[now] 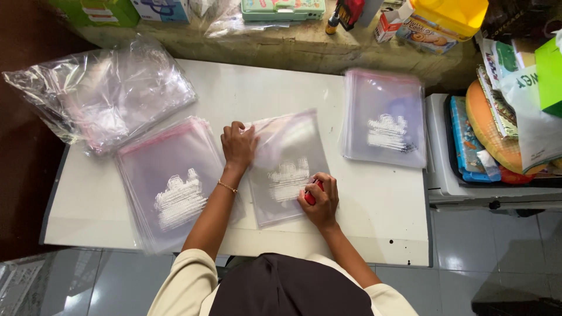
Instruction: The person labels plastic bags by pressing a stamp onto a white rectangular area on the center of each bag.
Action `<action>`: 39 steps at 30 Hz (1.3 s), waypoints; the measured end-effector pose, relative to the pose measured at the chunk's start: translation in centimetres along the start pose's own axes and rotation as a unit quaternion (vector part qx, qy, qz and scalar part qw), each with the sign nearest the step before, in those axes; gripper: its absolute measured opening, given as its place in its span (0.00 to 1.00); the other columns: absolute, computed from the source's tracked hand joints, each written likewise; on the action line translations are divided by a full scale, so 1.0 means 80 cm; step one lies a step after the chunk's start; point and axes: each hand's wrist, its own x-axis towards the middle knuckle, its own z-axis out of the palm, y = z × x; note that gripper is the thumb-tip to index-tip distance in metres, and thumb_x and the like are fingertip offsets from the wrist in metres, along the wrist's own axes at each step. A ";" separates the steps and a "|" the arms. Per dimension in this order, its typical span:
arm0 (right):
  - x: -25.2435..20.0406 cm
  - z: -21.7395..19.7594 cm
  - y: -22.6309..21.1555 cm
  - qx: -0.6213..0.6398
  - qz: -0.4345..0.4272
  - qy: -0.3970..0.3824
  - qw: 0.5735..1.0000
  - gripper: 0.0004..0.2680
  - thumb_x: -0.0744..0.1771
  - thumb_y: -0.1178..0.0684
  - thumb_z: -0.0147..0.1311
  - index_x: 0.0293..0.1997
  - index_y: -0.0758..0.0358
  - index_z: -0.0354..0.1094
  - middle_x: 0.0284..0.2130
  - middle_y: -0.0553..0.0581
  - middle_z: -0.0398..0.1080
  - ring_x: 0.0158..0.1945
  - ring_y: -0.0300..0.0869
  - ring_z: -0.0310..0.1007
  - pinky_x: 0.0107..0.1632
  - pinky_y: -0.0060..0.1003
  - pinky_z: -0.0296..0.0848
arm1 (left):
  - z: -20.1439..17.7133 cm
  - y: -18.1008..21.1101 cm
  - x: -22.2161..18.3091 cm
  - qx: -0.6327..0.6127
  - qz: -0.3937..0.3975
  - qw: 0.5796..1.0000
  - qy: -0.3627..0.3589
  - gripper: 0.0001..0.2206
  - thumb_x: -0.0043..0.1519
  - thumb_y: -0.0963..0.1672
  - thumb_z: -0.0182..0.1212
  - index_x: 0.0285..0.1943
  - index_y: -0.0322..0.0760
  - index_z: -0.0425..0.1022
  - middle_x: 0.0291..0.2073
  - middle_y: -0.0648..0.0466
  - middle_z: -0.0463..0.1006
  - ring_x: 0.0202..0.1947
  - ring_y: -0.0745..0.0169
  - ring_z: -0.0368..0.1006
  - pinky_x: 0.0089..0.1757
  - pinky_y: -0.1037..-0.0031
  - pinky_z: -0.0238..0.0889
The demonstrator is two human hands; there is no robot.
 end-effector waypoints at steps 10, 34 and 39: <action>0.002 0.002 0.001 0.013 -0.003 0.004 1.000 0.05 0.60 0.55 0.63 0.27 0.57 0.69 0.42 0.56 0.68 0.49 0.57 0.69 0.52 0.54 0.70 | -0.040 0.029 -0.005 -0.050 0.030 0.998 0.028 0.22 0.51 0.42 0.73 0.57 0.46 0.77 0.50 0.55 0.72 0.50 0.51 0.69 0.46 0.64 0.64; 0.016 -0.010 -0.009 0.016 0.003 -0.003 1.000 0.05 0.61 0.55 0.64 0.28 0.56 0.69 0.43 0.56 0.68 0.50 0.54 0.69 0.55 0.52 0.69 | -0.108 0.038 0.026 -0.394 0.029 0.918 -0.039 0.16 0.47 0.45 0.77 0.42 0.41 0.80 0.69 0.38 0.59 0.48 0.32 0.76 0.55 0.47 0.66; 0.028 -0.027 -0.015 0.076 0.042 0.031 0.996 0.05 0.62 0.52 0.65 0.31 0.55 0.71 0.45 0.54 0.69 0.48 0.52 0.70 0.54 0.49 0.69 | -0.115 0.031 0.027 -0.331 -0.148 0.930 0.064 0.18 0.68 0.57 0.59 0.55 0.46 0.76 0.59 0.45 0.65 0.56 0.35 0.71 0.56 0.48 0.63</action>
